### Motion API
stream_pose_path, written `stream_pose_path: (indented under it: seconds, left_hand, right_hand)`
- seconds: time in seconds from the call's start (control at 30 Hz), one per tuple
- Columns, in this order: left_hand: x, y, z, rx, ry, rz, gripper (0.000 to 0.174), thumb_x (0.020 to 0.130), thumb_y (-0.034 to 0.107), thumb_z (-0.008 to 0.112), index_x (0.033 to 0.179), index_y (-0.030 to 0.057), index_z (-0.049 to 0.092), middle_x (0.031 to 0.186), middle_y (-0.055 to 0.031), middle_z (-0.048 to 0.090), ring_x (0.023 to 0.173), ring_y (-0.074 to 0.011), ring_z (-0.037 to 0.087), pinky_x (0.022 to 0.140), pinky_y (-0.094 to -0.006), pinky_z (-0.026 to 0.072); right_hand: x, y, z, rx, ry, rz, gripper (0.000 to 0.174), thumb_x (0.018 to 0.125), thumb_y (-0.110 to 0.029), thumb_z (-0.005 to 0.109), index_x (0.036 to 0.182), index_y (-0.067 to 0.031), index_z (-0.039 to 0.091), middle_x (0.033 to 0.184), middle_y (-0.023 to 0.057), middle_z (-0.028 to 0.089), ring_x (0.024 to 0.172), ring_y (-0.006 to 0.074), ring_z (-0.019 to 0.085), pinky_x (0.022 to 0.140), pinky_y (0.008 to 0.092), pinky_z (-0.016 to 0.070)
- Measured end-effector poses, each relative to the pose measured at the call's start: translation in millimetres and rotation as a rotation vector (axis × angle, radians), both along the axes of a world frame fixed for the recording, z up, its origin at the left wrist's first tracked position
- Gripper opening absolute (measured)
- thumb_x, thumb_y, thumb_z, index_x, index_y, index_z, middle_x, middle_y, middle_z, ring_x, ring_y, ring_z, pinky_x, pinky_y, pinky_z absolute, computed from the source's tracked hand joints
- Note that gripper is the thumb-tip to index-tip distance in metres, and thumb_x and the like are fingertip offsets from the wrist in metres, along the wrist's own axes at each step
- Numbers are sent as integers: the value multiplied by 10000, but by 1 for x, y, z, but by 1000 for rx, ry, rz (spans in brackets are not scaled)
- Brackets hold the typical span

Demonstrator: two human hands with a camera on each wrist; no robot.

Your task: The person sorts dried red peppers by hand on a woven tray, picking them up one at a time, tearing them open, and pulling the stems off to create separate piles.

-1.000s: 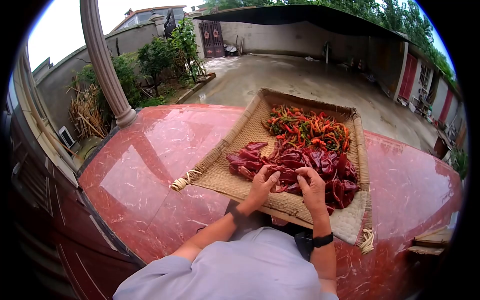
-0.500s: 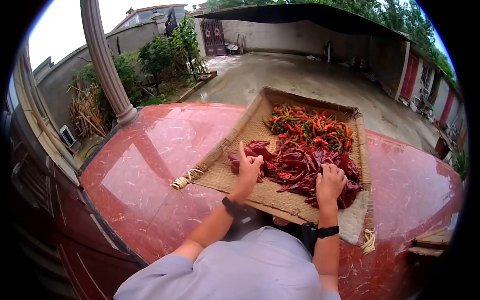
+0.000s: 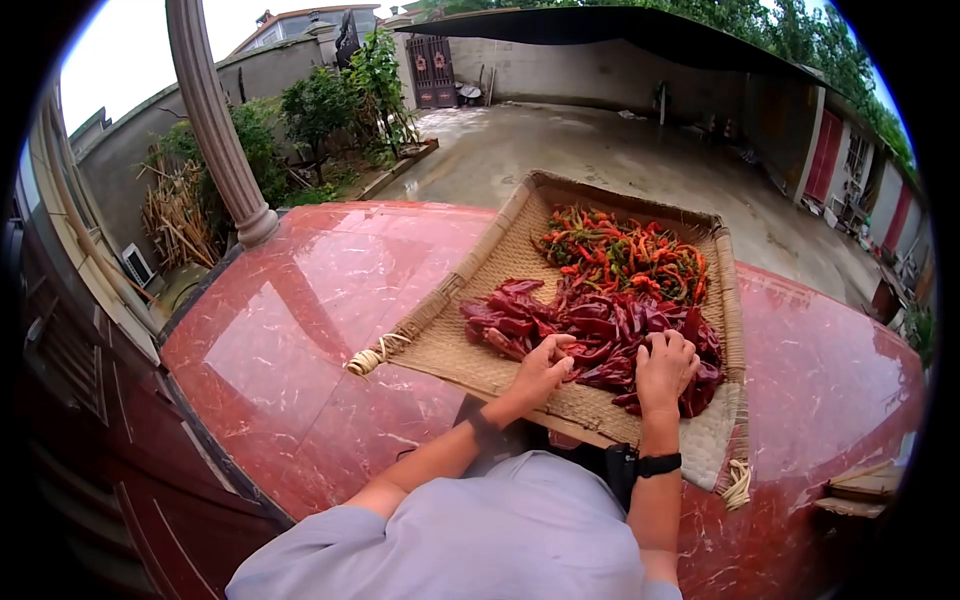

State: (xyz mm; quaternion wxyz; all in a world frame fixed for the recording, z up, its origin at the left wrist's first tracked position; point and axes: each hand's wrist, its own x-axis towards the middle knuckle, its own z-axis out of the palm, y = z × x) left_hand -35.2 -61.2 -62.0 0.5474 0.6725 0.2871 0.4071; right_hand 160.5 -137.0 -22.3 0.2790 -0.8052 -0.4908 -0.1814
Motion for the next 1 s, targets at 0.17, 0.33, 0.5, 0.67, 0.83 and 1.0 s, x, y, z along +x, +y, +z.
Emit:
stream_pose_path:
  seconds: [0.17,0.33,0.5,0.67,0.83,1.0]
  left_hand:
    - [1,2,-6,51,34,1,308,944,86,571,1247,43,536,886,-15,564,733,-75,541,599,-220,484]
    - [-1,0,0,-81,12,-48,284,952,100,567,1226,31,545,824,-3,549,640,-57,512,554,-213,452]
    - [-2,-4,9,-84,50,-48,286,943,69,554,1225,25,563,836,-6,554,652,-60,501,565,-213,458]
    - [-4,-5,9,-80,16,-70,274,954,122,569,1209,24,558,808,12,537,617,-44,501,537,-200,415]
    - [-4,-7,14,-99,25,-73,250,959,91,551,1196,15,573,822,-7,559,644,-62,497,563,-220,443]
    - [-4,-5,10,-81,2,-109,278,959,161,582,1203,27,569,831,-1,570,681,-57,512,578,-210,438]
  right_hand:
    - [19,-4,-6,-30,-51,10,200,866,-48,611,1025,-146,683,1059,43,584,1016,267,541,954,438,374]
    - [18,-5,-3,-24,-41,3,223,802,-111,692,1012,-185,696,1009,47,610,1014,261,538,975,429,340]
    - [15,-3,-1,-96,-19,75,233,759,-149,745,980,-216,719,932,35,648,1019,263,542,989,439,317]
    - [18,-14,12,34,159,181,170,788,-145,713,954,-182,715,919,40,665,1005,276,552,999,451,302]
    - [24,-20,30,271,252,230,136,812,-130,674,944,-101,675,823,64,630,788,254,608,738,383,478]
    - [28,-18,24,298,608,252,155,866,-145,644,1007,-83,657,924,81,635,821,222,629,778,357,494]
